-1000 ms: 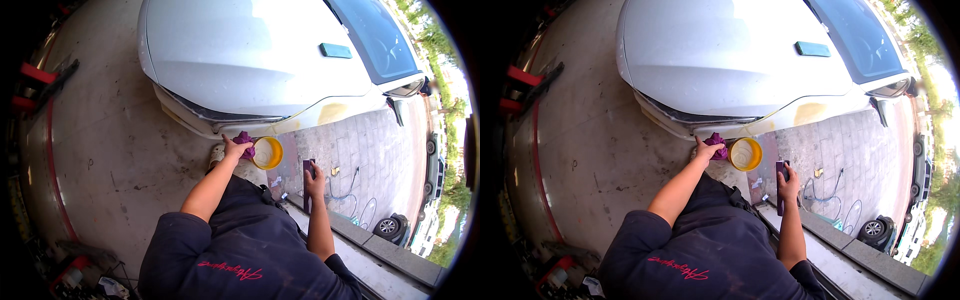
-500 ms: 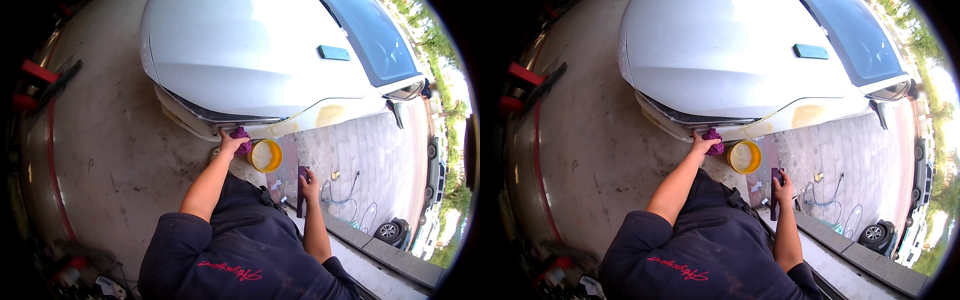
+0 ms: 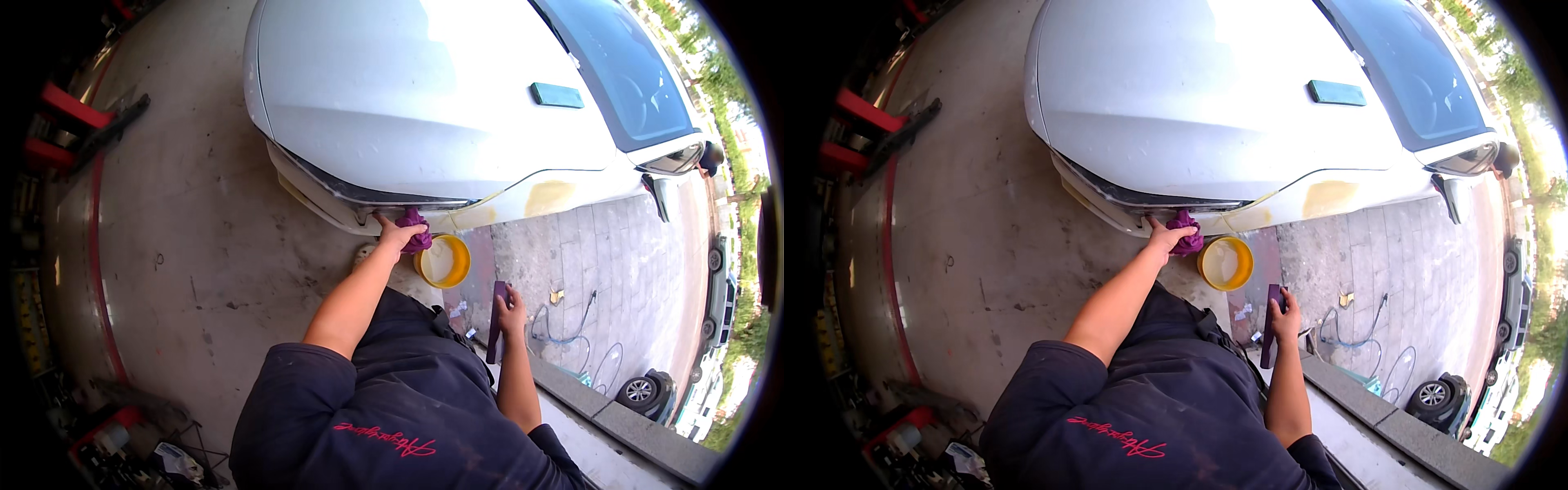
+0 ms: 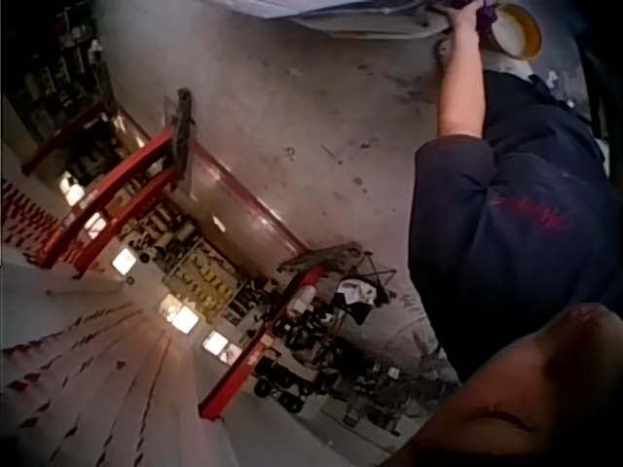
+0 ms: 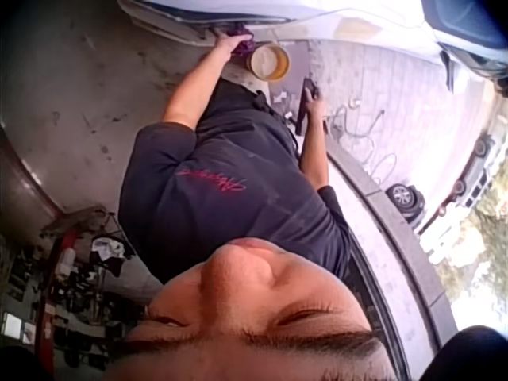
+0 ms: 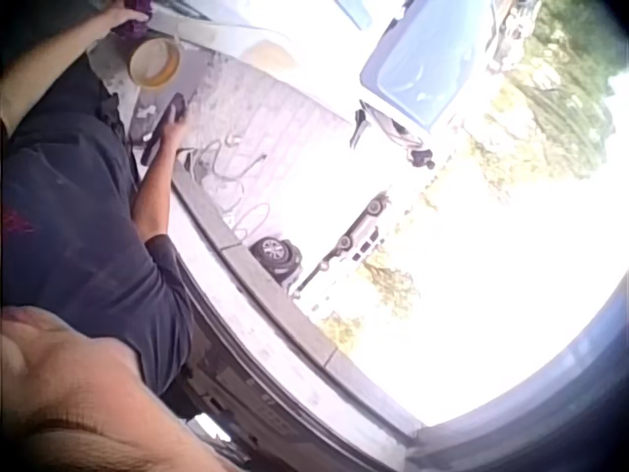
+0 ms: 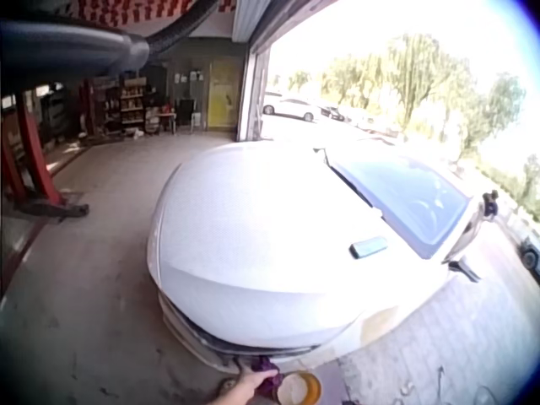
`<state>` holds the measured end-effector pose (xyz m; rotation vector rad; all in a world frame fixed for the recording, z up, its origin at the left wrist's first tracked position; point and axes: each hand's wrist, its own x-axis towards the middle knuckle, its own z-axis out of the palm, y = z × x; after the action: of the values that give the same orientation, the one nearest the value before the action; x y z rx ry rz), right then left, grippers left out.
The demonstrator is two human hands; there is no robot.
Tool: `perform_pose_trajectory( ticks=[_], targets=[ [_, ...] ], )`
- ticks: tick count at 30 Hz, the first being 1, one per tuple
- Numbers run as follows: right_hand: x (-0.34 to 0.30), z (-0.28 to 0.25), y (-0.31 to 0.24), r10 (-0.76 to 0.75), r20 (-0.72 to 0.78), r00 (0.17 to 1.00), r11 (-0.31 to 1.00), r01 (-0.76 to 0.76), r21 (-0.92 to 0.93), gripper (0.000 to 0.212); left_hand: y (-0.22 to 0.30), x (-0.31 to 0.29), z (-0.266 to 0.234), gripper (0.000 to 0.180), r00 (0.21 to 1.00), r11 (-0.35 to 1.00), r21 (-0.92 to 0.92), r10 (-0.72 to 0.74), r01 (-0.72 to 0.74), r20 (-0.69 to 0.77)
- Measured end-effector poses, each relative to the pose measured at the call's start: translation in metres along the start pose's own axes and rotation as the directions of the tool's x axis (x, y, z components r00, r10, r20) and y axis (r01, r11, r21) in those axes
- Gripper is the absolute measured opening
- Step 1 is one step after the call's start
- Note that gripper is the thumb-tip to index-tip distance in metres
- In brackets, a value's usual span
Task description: The person sands a section of a white car's front bumper using a purple sanding block and a purple cloth. They repeatedly rub the sanding block over a yellowish area on the bumper, occasionally wiping the surface with the cloth and dipping the block into a yellow bucket of water.
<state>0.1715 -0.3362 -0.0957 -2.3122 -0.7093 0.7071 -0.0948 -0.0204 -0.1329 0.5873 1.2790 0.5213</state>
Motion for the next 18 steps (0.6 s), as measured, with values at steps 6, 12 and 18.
perform_pose_trajectory(
  ticks=[6,12,18],
  targets=[
    [0.004,0.0,0.001,0.067,0.012,0.998,0.998,-0.067,0.011,0.054,0.008,-0.013,0.02,0.164,0.984,0.987,-0.007,-0.159,0.16,0.079],
    [0.005,0.019,-0.022,0.119,-0.028,0.992,0.993,-0.119,0.005,0.056,0.004,-0.01,0.031,0.078,0.848,0.932,0.072,-0.353,0.354,0.395],
    [-0.005,0.022,-0.028,0.25,-0.13,0.96,0.963,-0.233,0.135,0.055,0.02,-0.031,0.054,0.063,0.635,0.836,0.294,-0.544,0.463,0.548]
  ],
)
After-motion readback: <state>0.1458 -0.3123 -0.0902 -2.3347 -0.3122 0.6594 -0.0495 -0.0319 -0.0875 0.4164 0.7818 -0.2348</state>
